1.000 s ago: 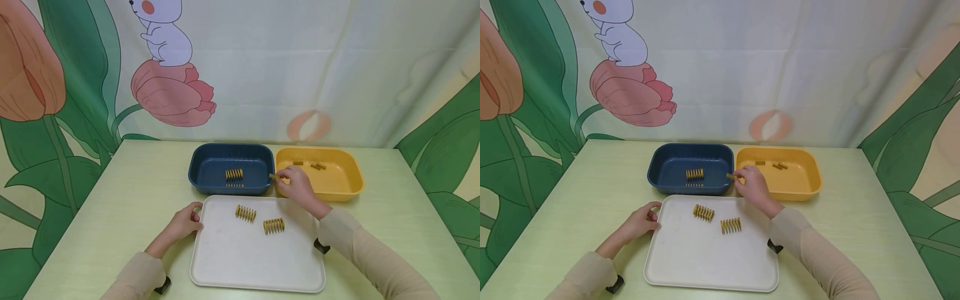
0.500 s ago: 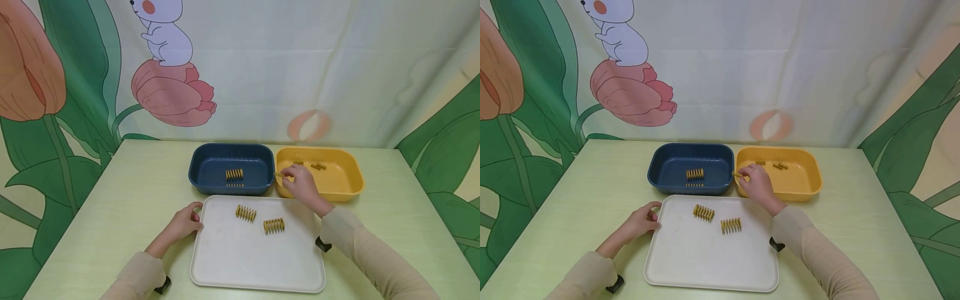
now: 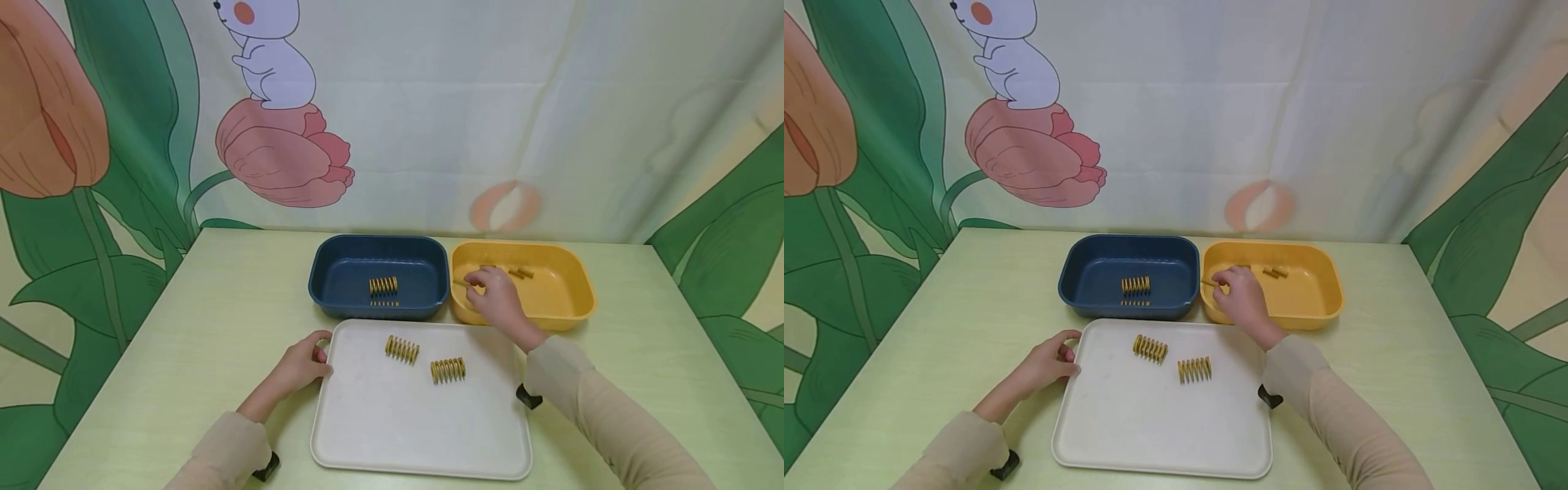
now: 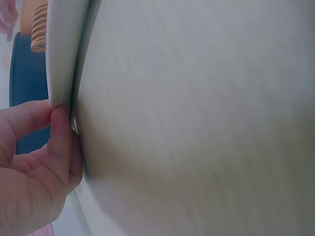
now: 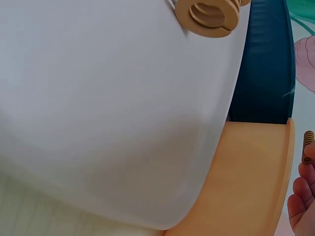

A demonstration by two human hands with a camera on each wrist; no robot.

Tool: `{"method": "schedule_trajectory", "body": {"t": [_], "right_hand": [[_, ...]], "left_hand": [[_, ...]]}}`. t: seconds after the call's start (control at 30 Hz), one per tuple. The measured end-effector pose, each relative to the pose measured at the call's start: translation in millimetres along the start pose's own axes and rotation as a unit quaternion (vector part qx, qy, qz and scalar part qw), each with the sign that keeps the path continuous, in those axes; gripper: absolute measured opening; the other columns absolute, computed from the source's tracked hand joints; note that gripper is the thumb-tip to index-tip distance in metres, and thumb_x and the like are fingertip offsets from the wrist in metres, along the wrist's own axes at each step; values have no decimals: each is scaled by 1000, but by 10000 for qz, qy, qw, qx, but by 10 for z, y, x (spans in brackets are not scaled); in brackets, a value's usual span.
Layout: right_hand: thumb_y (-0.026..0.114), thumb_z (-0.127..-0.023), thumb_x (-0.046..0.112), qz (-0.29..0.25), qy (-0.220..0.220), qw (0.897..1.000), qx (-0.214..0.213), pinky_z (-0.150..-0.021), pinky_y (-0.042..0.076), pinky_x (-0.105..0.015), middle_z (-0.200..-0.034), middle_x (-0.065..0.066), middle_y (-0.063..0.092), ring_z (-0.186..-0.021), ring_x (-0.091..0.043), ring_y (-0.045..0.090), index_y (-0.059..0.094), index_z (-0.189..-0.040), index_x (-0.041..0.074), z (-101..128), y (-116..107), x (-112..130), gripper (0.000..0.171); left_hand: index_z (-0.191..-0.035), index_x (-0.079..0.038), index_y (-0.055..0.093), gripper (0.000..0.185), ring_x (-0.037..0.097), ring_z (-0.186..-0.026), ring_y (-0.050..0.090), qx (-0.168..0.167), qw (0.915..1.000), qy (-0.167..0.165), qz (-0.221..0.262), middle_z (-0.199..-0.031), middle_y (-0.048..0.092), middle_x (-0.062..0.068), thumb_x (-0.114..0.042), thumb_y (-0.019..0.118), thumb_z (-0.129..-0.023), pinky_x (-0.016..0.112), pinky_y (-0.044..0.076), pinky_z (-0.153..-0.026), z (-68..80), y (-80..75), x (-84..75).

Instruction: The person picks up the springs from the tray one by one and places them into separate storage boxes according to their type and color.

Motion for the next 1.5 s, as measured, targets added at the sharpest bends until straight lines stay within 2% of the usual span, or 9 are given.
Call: {"method": "schedule_trajectory", "body": {"t": [0.83, 1.5], "right_hand": [[62, -85, 1, 97, 329, 9991, 251, -85, 49, -49, -95, -21, 68, -90, -36, 60, 71, -98, -6, -38, 31, -205, 18], [59, -87, 0, 159, 510, 9962, 690, -87, 51, -50, -100, -25, 68, -92, -37, 62, 70, -101, -9, -157, 38, -291, 20]], "left_hand": [[-132, 4, 47, 55, 17, -69, 49, -11, 10000, -3, 35, -82, 53, 8, 8, 63, -80, 25, 42, -63, -7, 3, 19], [-132, 4, 47, 54, 17, -69, 49, -11, 10000, 37, 56, -82, 53, 8, 8, 63, -81, 26, 43, -62, -8, 5, 14]]}}
Point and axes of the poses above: each hand's wrist, its own z-axis away from the middle knuckle, its own y-axis out of the palm, x = y × z, the point moved 7 cm from there along -z, towards the middle knuckle
